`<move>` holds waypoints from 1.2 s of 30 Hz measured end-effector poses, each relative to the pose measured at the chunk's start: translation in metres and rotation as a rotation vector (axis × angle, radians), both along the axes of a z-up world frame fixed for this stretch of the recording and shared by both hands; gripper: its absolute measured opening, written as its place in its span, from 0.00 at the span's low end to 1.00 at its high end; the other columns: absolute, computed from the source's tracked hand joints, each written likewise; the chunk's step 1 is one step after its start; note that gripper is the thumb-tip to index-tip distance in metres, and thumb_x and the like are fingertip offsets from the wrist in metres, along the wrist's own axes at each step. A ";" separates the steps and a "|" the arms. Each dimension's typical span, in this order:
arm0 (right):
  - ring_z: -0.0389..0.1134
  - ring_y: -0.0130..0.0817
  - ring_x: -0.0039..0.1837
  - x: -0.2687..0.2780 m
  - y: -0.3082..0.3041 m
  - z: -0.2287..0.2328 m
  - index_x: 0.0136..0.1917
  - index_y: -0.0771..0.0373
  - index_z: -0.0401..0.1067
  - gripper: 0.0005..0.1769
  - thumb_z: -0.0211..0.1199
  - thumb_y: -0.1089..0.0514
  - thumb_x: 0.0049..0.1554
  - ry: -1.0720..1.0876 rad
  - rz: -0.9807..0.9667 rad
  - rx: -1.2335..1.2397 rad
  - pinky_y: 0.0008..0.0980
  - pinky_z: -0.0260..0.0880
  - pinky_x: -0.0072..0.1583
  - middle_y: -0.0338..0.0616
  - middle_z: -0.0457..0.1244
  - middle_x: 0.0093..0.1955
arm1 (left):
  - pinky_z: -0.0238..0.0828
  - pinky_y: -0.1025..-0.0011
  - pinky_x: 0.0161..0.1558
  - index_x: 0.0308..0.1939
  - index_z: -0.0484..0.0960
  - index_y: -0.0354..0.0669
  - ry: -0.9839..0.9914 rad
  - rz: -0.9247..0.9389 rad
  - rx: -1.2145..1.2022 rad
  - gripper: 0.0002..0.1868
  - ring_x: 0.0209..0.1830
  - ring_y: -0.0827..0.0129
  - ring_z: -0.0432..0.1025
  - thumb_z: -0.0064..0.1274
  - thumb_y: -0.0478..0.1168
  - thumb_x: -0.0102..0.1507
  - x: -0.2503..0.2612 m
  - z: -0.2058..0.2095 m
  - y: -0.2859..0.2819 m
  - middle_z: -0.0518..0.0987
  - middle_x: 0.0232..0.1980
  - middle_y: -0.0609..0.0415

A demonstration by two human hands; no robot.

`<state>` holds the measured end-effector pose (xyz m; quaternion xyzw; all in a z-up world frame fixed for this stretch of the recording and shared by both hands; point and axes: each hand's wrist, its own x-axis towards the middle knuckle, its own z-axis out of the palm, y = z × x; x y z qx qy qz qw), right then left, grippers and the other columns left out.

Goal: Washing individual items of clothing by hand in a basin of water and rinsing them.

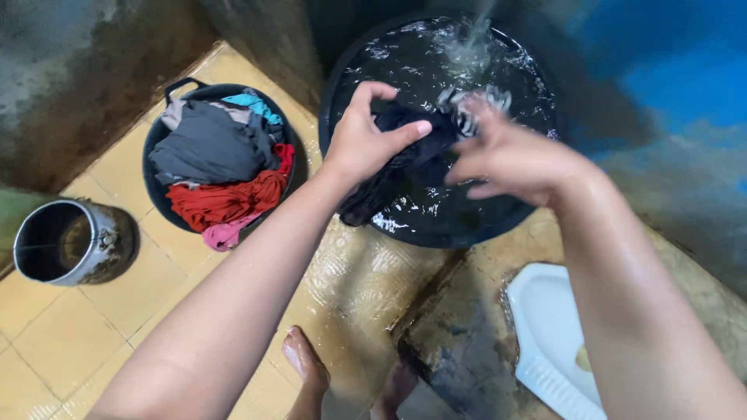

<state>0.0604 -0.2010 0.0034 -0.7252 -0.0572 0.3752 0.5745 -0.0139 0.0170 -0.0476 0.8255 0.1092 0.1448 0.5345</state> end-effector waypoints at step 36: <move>0.67 0.36 0.49 0.026 -0.029 0.088 0.61 0.55 0.80 0.13 0.64 0.55 0.64 -1.165 0.002 -0.192 0.34 0.67 0.52 0.45 0.64 0.48 | 0.64 0.61 0.61 0.66 0.57 0.30 -0.046 -0.754 0.180 0.51 0.67 0.51 0.63 0.74 0.39 0.48 0.091 0.016 -0.009 0.66 0.62 0.29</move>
